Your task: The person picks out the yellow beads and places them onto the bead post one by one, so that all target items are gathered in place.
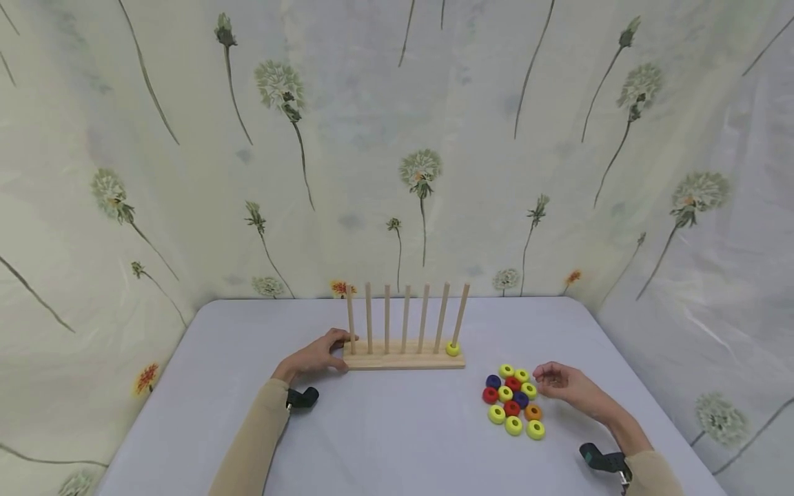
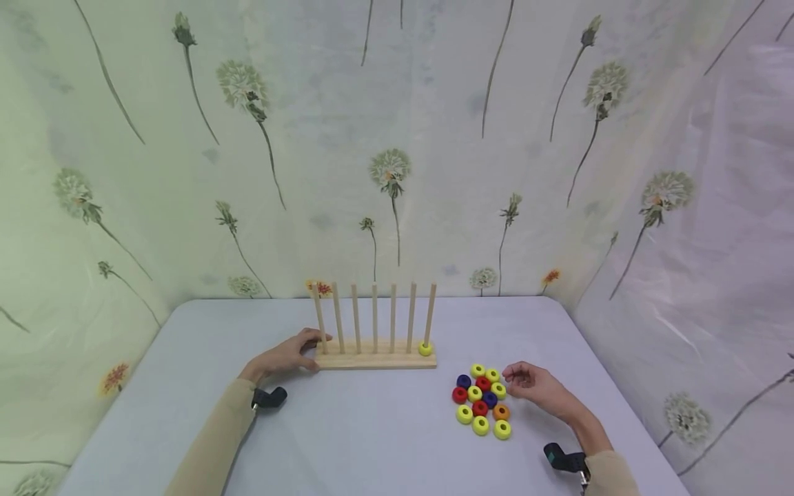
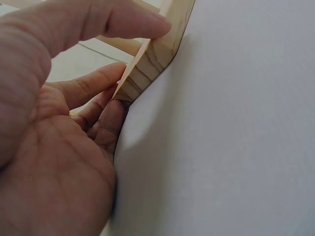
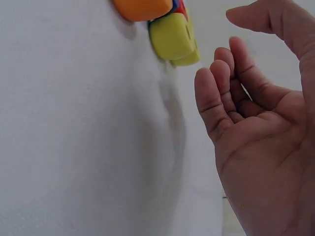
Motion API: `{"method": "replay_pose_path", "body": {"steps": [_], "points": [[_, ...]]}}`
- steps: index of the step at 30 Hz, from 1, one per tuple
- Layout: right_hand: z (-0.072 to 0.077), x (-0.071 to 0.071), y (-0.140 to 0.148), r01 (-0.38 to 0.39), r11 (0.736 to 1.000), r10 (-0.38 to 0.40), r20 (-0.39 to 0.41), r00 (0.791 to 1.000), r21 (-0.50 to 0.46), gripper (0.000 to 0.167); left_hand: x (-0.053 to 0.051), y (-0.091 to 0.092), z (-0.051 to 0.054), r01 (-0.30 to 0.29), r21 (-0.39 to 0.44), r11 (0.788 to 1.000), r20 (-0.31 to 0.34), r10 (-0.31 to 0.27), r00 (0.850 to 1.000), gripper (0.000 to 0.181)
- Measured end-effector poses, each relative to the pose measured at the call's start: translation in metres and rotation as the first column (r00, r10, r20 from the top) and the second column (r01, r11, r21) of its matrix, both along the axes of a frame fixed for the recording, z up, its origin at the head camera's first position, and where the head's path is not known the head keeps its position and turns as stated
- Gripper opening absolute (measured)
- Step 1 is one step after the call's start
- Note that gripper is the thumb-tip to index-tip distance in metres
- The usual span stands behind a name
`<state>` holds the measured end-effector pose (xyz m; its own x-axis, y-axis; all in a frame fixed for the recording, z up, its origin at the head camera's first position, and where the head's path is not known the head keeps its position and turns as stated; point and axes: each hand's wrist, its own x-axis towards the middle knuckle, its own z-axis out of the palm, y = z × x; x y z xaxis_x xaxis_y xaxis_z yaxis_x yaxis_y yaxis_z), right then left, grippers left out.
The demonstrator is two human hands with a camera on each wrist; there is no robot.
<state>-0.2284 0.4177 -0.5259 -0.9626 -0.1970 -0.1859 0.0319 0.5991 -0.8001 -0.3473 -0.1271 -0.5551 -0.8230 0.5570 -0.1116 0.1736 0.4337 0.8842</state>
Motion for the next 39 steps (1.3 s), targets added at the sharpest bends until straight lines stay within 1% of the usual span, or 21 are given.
{"method": "replay_pose_path", "body": {"steps": [3,6,14,18,21,23,25,27,29,30,32,38,39], "points": [[-0.007,0.000,0.000,0.005,1.000,-0.005,0.013,1.000,0.007,0.044,0.000,0.001,0.000,-0.009,-0.002,1.000,0.011,0.009,1.000,0.069],[-0.013,-0.001,0.000,-0.013,1.000,0.013,0.010,1.000,0.014,0.043,0.001,0.001,0.001,-0.012,-0.001,1.000,0.016,0.012,1.000,0.069],[-0.016,-0.001,-0.004,0.007,1.000,-0.007,0.012,1.000,0.030,0.042,0.001,0.000,0.000,0.001,0.010,1.000,0.010,-0.002,1.000,0.069],[-0.019,0.000,-0.007,0.009,0.999,-0.009,-0.004,1.000,0.040,0.042,0.000,0.000,-0.001,0.004,0.007,1.000,0.007,-0.004,1.000,0.068],[-0.022,0.000,-0.009,0.023,0.998,-0.022,-0.018,1.000,0.055,0.043,0.000,0.000,-0.001,0.002,0.004,1.000,0.005,-0.002,1.000,0.069],[-0.024,0.000,-0.009,0.045,0.997,-0.044,-0.020,0.999,0.067,0.042,-0.001,0.000,-0.001,0.001,0.006,1.000,0.006,-0.001,1.000,0.069],[-0.026,-0.001,-0.010,0.049,0.995,-0.047,-0.032,0.998,0.091,0.042,0.000,0.000,0.000,0.002,0.008,1.000,0.006,-0.002,1.000,0.068],[-0.028,-0.002,-0.010,0.071,0.991,-0.068,-0.032,0.997,0.110,0.041,0.000,0.000,0.000,0.003,0.010,1.000,0.006,-0.003,1.000,0.067],[-0.029,-0.002,-0.011,0.084,0.989,-0.080,-0.034,0.996,0.124,0.041,0.001,0.000,0.001,0.005,0.014,1.000,0.009,-0.005,1.000,0.067],[-0.029,-0.002,-0.011,0.079,0.988,-0.074,-0.040,0.996,0.134,0.041,0.001,0.000,0.001,0.006,0.015,1.000,0.006,-0.006,1.000,0.067],[-0.029,-0.002,-0.012,0.096,0.986,-0.092,-0.036,0.995,0.137,0.040,0.001,0.000,0.001,0.007,0.018,1.000,0.005,-0.007,1.000,0.067],[-0.025,0.002,-0.016,0.102,0.985,-0.097,-0.044,0.994,0.140,0.040,0.001,-0.001,0.000,0.010,0.025,1.000,0.005,-0.010,1.000,0.065],[-0.025,0.002,-0.016,0.107,0.985,-0.102,-0.044,0.994,0.135,0.040,0.003,0.000,0.002,0.012,0.027,1.000,0.005,-0.012,1.000,0.065]]}}
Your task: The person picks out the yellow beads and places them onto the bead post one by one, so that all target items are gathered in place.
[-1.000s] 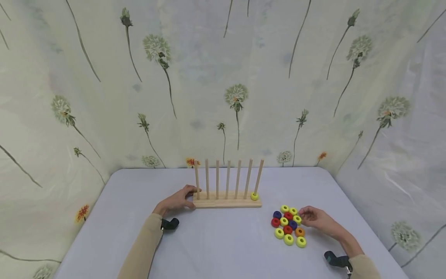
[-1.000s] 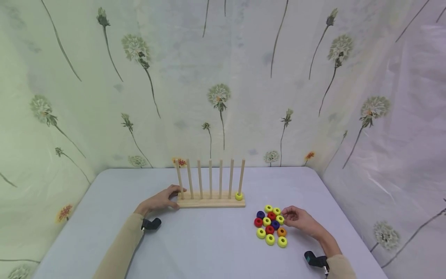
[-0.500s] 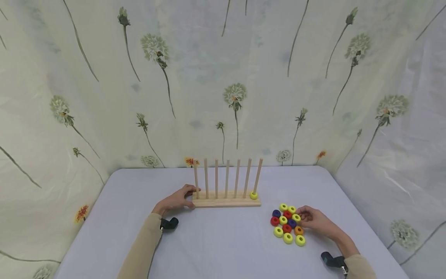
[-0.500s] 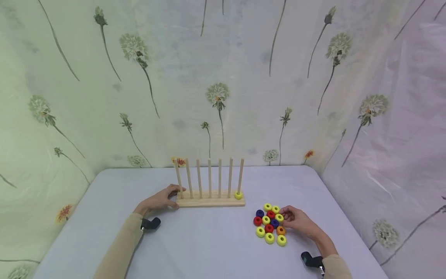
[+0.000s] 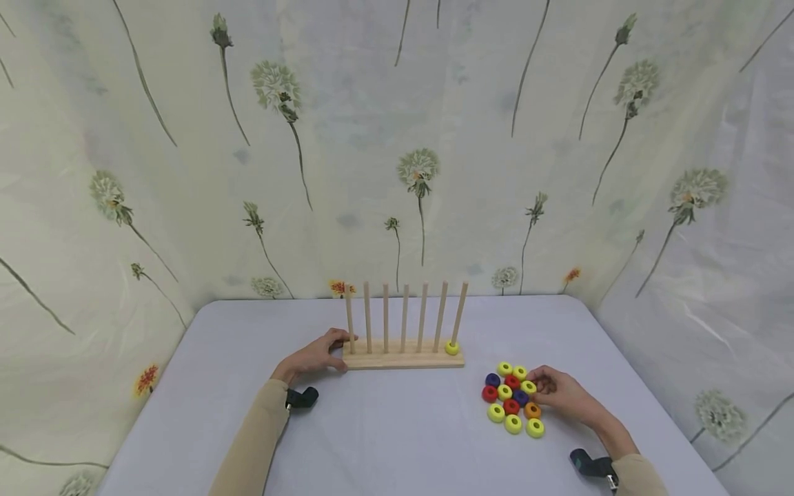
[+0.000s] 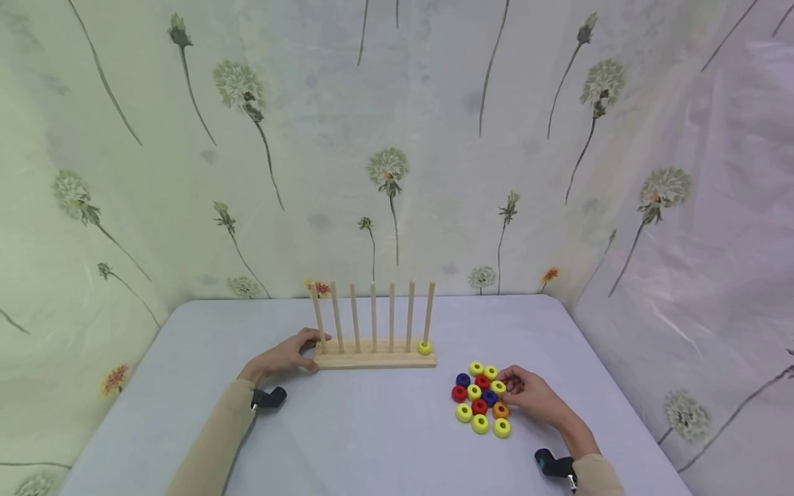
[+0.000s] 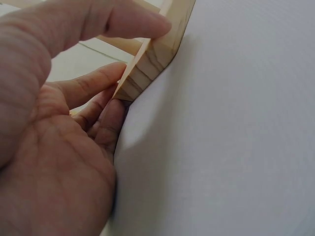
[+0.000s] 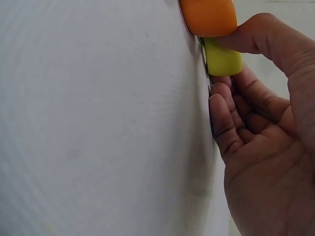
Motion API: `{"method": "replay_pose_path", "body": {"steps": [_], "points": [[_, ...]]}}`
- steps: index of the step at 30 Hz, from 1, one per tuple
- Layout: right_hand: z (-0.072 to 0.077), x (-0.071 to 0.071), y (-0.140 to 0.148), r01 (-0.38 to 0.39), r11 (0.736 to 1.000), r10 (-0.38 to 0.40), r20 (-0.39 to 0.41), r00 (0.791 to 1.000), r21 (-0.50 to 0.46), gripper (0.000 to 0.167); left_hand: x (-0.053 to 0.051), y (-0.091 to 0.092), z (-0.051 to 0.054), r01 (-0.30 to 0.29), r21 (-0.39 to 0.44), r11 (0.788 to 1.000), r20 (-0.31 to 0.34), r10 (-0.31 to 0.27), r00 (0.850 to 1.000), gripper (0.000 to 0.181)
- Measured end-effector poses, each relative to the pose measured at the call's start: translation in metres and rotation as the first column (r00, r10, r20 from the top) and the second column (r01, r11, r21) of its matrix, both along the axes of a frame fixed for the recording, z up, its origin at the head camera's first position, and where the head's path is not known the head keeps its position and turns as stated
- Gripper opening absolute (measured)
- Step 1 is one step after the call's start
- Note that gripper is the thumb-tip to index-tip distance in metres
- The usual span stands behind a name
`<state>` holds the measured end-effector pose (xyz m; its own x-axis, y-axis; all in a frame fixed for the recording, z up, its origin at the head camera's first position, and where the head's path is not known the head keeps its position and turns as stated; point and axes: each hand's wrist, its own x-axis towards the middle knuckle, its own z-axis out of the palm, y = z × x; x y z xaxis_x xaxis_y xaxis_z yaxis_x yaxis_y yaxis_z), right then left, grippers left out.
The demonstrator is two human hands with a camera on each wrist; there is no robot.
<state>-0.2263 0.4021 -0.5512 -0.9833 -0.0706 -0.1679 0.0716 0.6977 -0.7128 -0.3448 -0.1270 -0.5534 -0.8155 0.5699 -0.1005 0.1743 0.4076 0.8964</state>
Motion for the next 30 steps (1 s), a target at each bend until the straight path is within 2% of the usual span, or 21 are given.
{"method": "replay_pose_path", "body": {"steps": [10,17,21,30], "points": [[0.002,-0.001,0.001,0.024,1.000,-0.025,-0.022,0.999,-0.016,0.039,-0.004,-0.001,-0.001,0.003,-0.010,1.000,-0.006,-0.003,1.000,0.068],[0.009,-0.007,-0.002,0.032,0.999,-0.033,-0.096,0.995,-0.011,0.037,-0.005,-0.001,-0.002,0.010,-0.007,1.000,0.002,-0.010,1.000,0.069],[0.019,-0.012,-0.004,0.038,0.999,-0.042,-0.169,0.985,-0.031,0.036,-0.006,-0.001,-0.003,0.010,-0.015,1.000,0.003,-0.010,1.000,0.070],[0.055,-0.028,-0.022,-0.002,0.992,-0.034,-0.290,0.956,-0.124,0.040,-0.004,-0.002,-0.002,-0.003,-0.015,1.000,0.009,0.003,1.000,0.070]]}}
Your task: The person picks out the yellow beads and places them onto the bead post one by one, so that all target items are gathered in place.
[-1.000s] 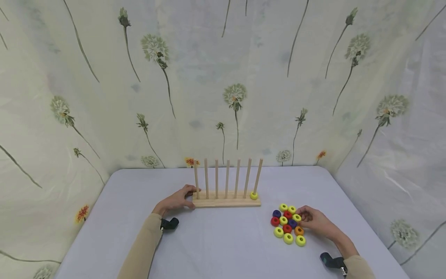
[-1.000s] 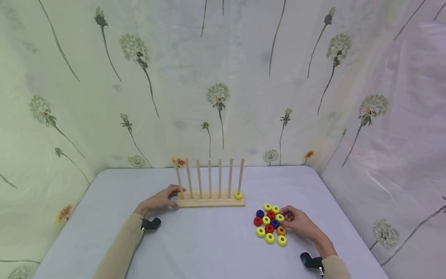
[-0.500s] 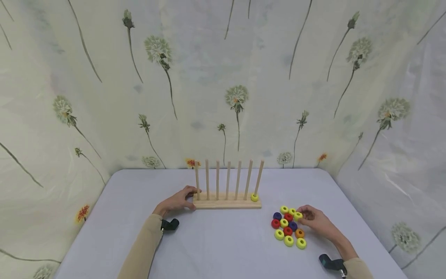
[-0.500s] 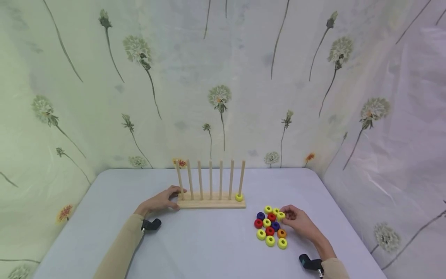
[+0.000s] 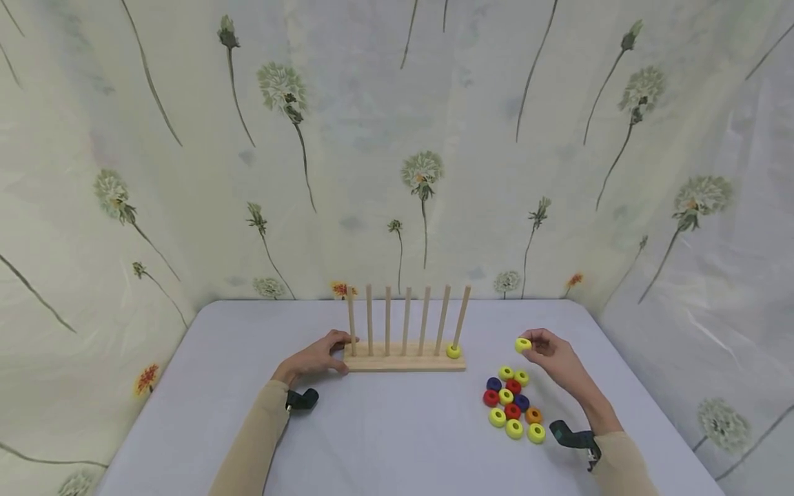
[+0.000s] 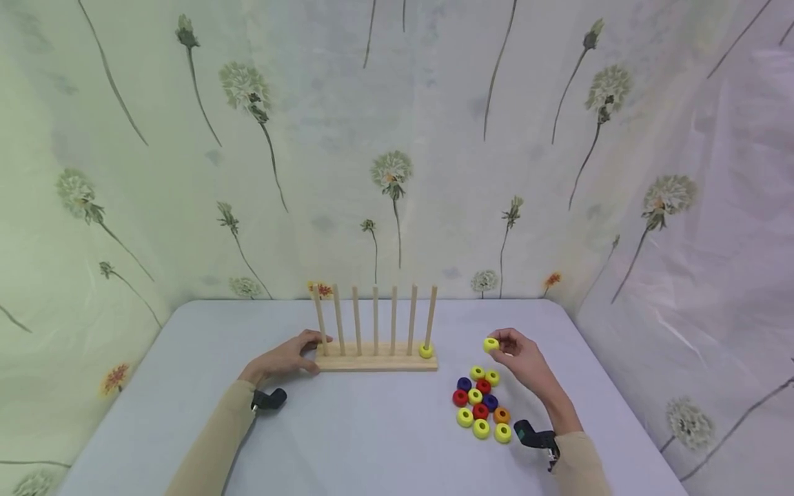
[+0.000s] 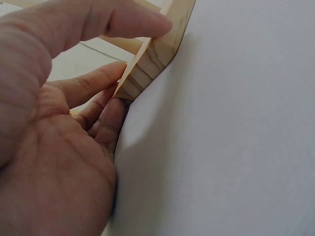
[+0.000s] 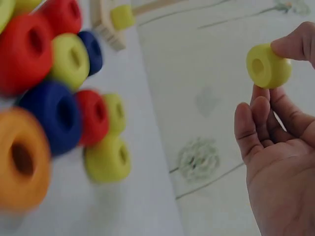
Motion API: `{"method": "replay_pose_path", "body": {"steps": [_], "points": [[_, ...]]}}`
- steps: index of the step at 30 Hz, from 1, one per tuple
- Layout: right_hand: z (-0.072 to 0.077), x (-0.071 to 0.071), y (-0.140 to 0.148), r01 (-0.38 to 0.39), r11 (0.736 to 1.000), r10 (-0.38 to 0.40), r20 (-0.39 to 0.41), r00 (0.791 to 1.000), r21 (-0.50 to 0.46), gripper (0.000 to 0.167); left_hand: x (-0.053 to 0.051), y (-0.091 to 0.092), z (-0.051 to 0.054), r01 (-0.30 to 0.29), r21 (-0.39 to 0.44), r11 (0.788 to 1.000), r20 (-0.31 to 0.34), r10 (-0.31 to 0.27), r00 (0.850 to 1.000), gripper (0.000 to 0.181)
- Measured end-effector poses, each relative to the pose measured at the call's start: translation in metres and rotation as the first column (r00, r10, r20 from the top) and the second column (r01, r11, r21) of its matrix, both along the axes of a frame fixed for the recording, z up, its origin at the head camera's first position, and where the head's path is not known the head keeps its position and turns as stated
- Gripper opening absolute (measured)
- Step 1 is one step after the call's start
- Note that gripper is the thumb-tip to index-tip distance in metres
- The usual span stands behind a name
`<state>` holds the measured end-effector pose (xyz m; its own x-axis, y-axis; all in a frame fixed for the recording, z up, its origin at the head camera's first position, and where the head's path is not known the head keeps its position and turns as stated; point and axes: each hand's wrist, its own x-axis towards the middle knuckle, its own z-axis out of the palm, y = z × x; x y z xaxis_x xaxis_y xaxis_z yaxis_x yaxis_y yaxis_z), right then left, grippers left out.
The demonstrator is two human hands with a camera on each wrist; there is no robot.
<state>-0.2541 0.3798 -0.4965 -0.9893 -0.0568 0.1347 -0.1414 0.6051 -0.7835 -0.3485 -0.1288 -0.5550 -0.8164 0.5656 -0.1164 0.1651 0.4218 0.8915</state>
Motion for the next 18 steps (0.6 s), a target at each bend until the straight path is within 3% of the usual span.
{"method": "replay_pose_path", "body": {"steps": [6,18], "points": [[0.024,-0.013,-0.028,0.015,0.998,-0.020,-0.081,0.997,-0.063,0.040,0.001,0.000,0.001,-0.005,0.002,1.000,0.007,0.005,1.000,0.070],[0.084,-0.037,-0.080,-0.030,0.991,-0.003,-0.242,0.970,-0.134,0.036,-0.001,-0.001,-0.001,0.019,0.003,1.000,-0.014,-0.019,1.000,0.068]]}}
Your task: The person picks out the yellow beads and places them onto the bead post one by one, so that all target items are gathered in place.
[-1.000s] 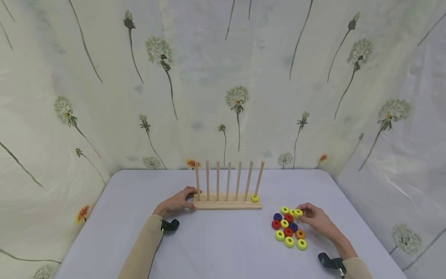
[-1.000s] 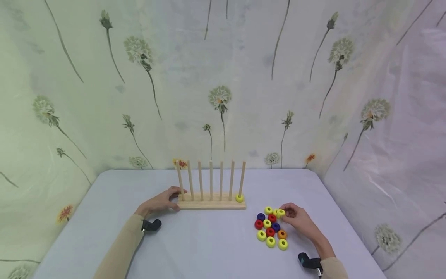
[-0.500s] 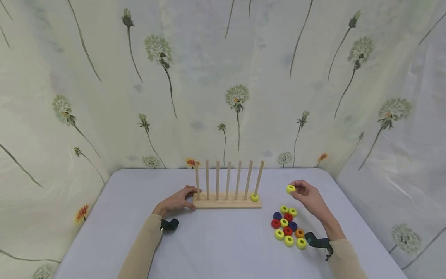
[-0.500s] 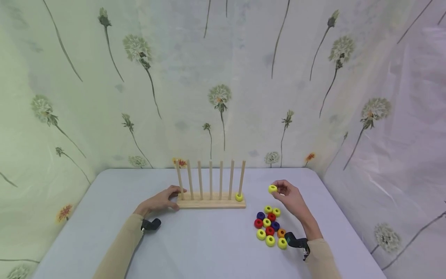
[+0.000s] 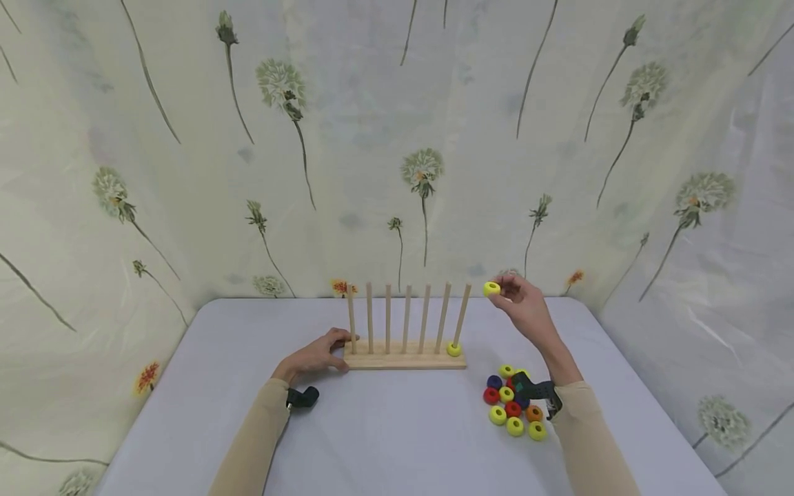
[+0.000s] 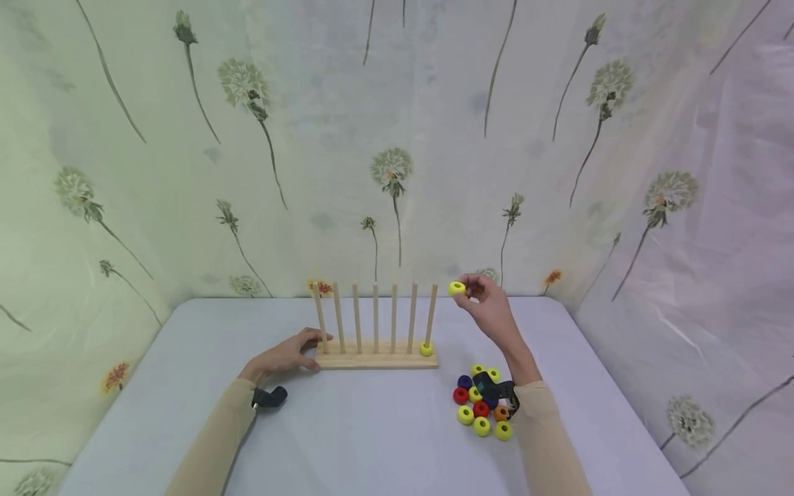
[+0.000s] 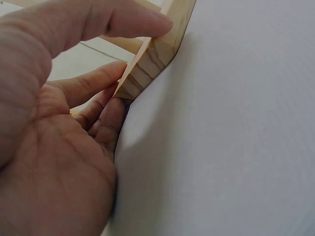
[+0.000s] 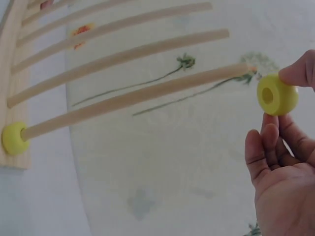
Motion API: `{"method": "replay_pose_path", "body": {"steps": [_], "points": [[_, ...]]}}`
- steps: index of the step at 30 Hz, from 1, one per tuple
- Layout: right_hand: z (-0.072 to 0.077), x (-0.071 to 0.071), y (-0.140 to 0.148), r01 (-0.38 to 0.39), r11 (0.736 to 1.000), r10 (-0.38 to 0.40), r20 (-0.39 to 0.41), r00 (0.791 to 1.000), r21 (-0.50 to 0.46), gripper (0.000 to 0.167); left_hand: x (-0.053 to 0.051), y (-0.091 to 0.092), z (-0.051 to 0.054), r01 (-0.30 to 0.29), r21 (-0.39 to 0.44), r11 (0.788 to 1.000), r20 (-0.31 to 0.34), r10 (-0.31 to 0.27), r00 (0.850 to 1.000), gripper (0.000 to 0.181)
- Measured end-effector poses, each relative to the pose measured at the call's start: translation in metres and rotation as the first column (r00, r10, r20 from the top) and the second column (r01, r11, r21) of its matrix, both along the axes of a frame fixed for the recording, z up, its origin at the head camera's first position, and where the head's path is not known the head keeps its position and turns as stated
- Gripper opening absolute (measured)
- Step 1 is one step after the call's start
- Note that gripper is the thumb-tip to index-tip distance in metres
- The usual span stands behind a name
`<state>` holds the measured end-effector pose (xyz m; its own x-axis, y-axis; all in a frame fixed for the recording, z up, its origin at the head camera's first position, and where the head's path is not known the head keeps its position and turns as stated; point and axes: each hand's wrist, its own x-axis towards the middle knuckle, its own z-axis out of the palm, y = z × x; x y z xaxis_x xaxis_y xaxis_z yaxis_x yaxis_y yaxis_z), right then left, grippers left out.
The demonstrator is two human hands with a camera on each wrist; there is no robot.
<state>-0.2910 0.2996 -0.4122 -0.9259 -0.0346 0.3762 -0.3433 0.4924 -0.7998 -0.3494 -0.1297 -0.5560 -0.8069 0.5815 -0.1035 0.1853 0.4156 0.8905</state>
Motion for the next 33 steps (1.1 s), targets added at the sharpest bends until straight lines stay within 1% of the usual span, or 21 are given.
{"method": "replay_pose_path", "body": {"steps": [2,5,10,12,14,18,20,29,33], "points": [[0.008,-0.003,-0.007,-0.019,1.000,0.019,-0.016,1.000,-0.012,0.034,0.000,-0.001,0.000,0.001,-0.004,1.000,0.000,-0.001,1.000,0.068],[0.019,-0.004,-0.016,-0.042,0.999,0.042,-0.013,0.999,-0.008,0.033,-0.001,-0.001,-0.001,0.003,-0.011,1.000,-0.012,-0.003,1.000,0.069],[0.040,0.007,-0.035,-0.067,0.998,0.067,0.001,0.998,0.022,0.032,-0.002,0.000,-0.001,0.006,-0.021,1.000,-0.016,-0.006,1.000,0.070],[0.045,0.009,-0.039,-0.067,0.997,0.067,0.000,0.998,0.041,0.032,-0.001,-0.001,-0.001,0.003,-0.023,1.000,-0.010,-0.003,1.000,0.070],[0.042,0.005,-0.039,-0.068,0.997,0.068,-0.004,0.998,0.048,0.031,-0.002,0.000,0.000,0.001,-0.023,1.000,-0.008,-0.001,1.000,0.070],[0.024,-0.014,-0.030,-0.078,0.996,0.079,-0.005,0.997,0.045,0.032,-0.002,0.000,0.000,-0.010,-0.016,1.000,0.008,0.010,1.000,0.070],[0.016,-0.021,-0.026,-0.077,0.996,0.077,0.001,0.997,0.040,0.033,-0.002,0.000,0.000,-0.014,-0.016,1.000,0.015,0.014,1.000,0.070],[0.010,-0.026,-0.026,-0.073,0.996,0.073,0.011,0.997,0.052,0.033,-0.002,0.001,0.001,-0.003,-0.007,1.000,0.009,0.003,1.000,0.070],[0.008,-0.027,-0.025,-0.078,0.996,0.077,0.020,0.997,0.054,0.033,-0.002,0.001,0.001,-0.010,-0.012,1.000,0.006,0.010,1.000,0.070]]}}
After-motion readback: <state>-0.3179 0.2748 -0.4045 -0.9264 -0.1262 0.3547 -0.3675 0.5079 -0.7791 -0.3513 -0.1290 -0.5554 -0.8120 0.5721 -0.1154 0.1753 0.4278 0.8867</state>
